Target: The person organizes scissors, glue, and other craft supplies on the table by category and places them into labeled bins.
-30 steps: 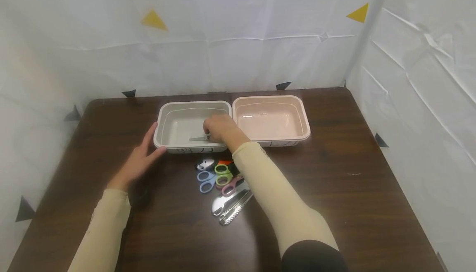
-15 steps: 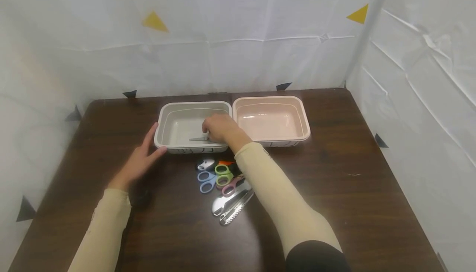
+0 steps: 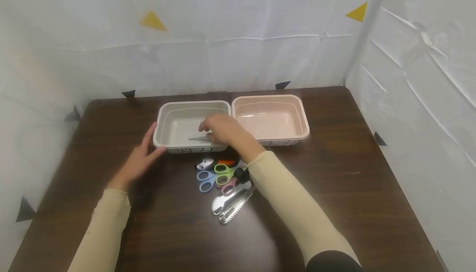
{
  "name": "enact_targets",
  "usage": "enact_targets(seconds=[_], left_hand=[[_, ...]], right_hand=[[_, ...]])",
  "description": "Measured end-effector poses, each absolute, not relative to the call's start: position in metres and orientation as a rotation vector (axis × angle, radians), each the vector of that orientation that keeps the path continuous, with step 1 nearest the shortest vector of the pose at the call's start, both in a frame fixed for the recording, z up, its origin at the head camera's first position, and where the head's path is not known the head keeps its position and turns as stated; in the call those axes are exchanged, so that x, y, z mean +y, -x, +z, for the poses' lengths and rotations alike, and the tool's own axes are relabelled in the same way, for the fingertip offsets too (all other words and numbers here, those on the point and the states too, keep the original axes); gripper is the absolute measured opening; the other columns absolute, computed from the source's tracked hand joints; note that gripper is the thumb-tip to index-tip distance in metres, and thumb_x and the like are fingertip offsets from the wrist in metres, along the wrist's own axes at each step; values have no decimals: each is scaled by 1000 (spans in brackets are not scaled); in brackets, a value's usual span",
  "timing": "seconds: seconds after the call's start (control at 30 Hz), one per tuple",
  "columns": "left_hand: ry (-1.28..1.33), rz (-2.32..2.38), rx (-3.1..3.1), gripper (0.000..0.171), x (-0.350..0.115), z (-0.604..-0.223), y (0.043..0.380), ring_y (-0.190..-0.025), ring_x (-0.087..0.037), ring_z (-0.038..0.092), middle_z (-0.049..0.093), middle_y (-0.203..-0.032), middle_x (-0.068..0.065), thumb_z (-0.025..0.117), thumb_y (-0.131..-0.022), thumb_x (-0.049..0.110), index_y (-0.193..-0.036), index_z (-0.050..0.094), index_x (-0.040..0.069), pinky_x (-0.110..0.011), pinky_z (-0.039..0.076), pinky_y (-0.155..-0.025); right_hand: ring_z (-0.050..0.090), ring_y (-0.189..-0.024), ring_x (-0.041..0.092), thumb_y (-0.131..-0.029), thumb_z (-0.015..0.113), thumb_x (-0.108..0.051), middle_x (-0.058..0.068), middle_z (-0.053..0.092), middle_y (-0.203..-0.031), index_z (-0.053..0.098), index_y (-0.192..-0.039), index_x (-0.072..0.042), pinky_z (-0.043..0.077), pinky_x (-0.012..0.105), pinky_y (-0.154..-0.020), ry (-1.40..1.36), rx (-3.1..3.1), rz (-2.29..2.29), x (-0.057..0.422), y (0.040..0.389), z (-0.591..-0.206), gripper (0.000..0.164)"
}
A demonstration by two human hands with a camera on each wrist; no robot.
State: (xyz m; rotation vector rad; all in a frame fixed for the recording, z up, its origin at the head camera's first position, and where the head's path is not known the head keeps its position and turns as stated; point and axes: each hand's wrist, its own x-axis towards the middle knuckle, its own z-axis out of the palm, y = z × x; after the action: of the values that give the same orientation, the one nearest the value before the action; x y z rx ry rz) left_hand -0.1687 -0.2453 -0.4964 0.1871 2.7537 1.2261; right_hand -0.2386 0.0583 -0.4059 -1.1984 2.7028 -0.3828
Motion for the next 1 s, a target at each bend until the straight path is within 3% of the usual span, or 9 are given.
enact_targets(seconds=[0.2, 0.63, 0.83, 1.0], left_hand=[[-187, 1237, 2751, 80, -245, -497, 169, -138, -39, 31, 40, -148, -13, 55, -91, 55, -146, -3, 57, -72, 22, -100], [-189, 1239, 2735, 81, -246, -498, 167, -139, -40, 29, 37, -150, -12, 55, -91, 55, -145, -5, 58, -74, 21, -99], [-180, 1248, 2751, 81, -248, -500, 168, -138, -39, 32, 36, -150, -13, 55, -91, 55, -147, -3, 54, -73, 23, -99], [-194, 1262, 2751, 80, -247, -501, 169, -139, -40, 30, 38, -149, -14, 55, -92, 53, -147, -2, 55, -73, 22, -100]], right_hand=[[59, -109, 15, -91, 64, -19, -3, 65, -118, 68, -119, -19, 48, 36, -91, 1170, 2789, -498, 76, 220, -399, 29], [59, -75, 10, -89, 69, -20, -8, 66, -94, 72, -108, -17, 46, 25, -63, 1305, 2937, -922, 109, 168, -396, 19], [59, -78, 3, -85, 73, -18, -8, 69, -91, 73, -103, -15, 50, 24, -69, 1233, 2916, -1001, 117, 147, -405, 18], [63, -80, 11, -83, 75, -20, -9, 69, -95, 74, -105, -19, 49, 31, -68, 1047, 2911, -881, 126, 134, -419, 23]])
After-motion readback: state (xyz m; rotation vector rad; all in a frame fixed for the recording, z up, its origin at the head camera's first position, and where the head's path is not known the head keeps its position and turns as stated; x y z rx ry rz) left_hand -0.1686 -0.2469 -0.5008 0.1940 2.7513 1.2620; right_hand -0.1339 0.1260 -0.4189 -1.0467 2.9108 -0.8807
